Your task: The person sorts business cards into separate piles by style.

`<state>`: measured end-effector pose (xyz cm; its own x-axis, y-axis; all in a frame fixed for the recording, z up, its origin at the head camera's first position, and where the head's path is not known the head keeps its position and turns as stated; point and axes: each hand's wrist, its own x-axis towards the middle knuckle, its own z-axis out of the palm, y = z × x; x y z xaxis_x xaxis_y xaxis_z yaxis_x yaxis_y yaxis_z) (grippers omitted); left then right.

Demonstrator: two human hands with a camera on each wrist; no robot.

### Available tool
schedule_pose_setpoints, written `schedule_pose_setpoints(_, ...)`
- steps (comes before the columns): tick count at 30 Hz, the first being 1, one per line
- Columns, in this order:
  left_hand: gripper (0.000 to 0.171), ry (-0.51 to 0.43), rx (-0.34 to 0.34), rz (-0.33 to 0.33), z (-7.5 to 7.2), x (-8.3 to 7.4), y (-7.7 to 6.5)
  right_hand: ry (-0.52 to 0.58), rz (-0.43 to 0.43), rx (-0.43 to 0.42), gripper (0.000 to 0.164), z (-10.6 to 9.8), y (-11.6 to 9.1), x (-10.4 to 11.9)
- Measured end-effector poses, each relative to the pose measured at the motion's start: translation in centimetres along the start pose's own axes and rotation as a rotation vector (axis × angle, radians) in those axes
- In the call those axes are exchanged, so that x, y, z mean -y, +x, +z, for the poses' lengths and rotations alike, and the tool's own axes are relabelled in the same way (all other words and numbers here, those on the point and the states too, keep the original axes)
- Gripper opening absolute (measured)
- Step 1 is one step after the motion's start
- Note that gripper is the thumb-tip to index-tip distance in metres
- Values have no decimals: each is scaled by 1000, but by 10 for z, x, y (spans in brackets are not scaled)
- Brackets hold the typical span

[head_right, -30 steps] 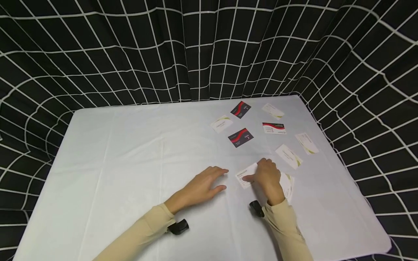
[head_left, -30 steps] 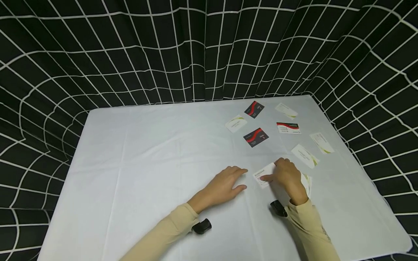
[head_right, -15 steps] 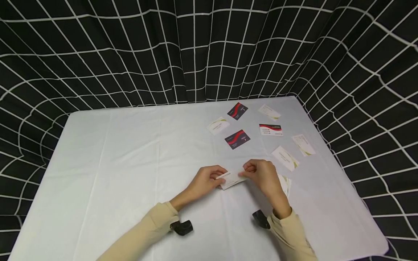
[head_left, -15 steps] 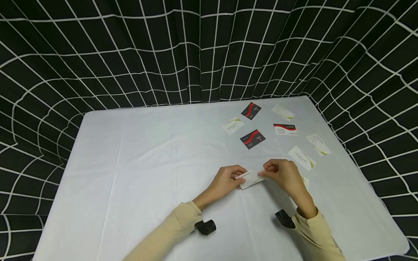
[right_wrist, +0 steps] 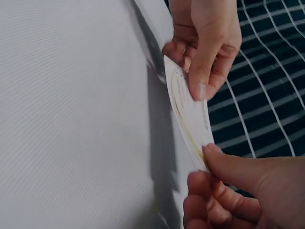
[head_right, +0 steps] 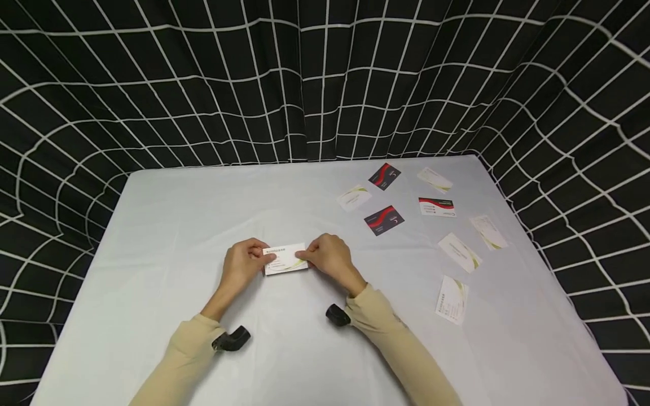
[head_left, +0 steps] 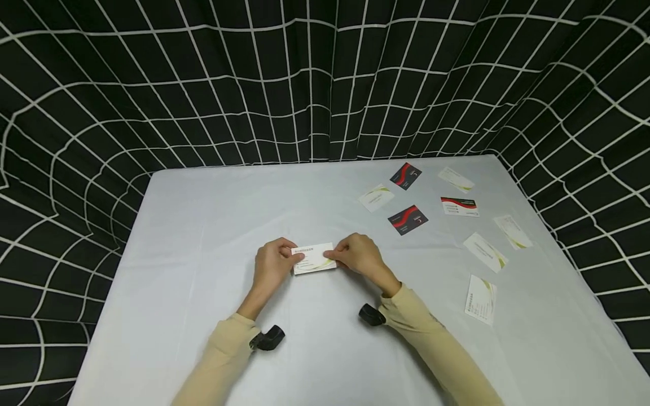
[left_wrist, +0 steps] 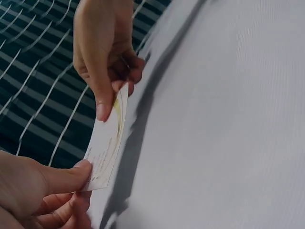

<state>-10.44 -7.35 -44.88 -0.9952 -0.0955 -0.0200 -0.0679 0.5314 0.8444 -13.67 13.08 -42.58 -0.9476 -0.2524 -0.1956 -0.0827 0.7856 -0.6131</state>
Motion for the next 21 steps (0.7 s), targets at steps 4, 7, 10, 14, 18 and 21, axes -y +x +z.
schedule_pose_setpoints(4, 25, 95, -59, -29, -14, 11, 10, -54, -8, 6, 31, 12, 19, 17)
schedule_pose_setpoints(7, 25, 112, -71, -22, -17, 16, 19, -73, 4, -6, 31, 18, 29, 23)
schedule_pose_setpoints(10, 26, 112, -74, -9, -18, 18, 26, -83, 13, -24, 30, 23, 35, 25)
schedule_pose_setpoints(14, 27, 127, -86, 8, -20, 24, 29, -75, 0, -40, 30, 30, 40, 28)
schedule_pose_setpoints(18, 29, 174, -98, 38, -26, 32, 28, -113, -33, -67, 34, 40, 42, 33)
schedule_pose_setpoints(21, 27, 224, -108, 54, -31, 36, 26, -185, -57, -100, 40, 47, 45, 38)
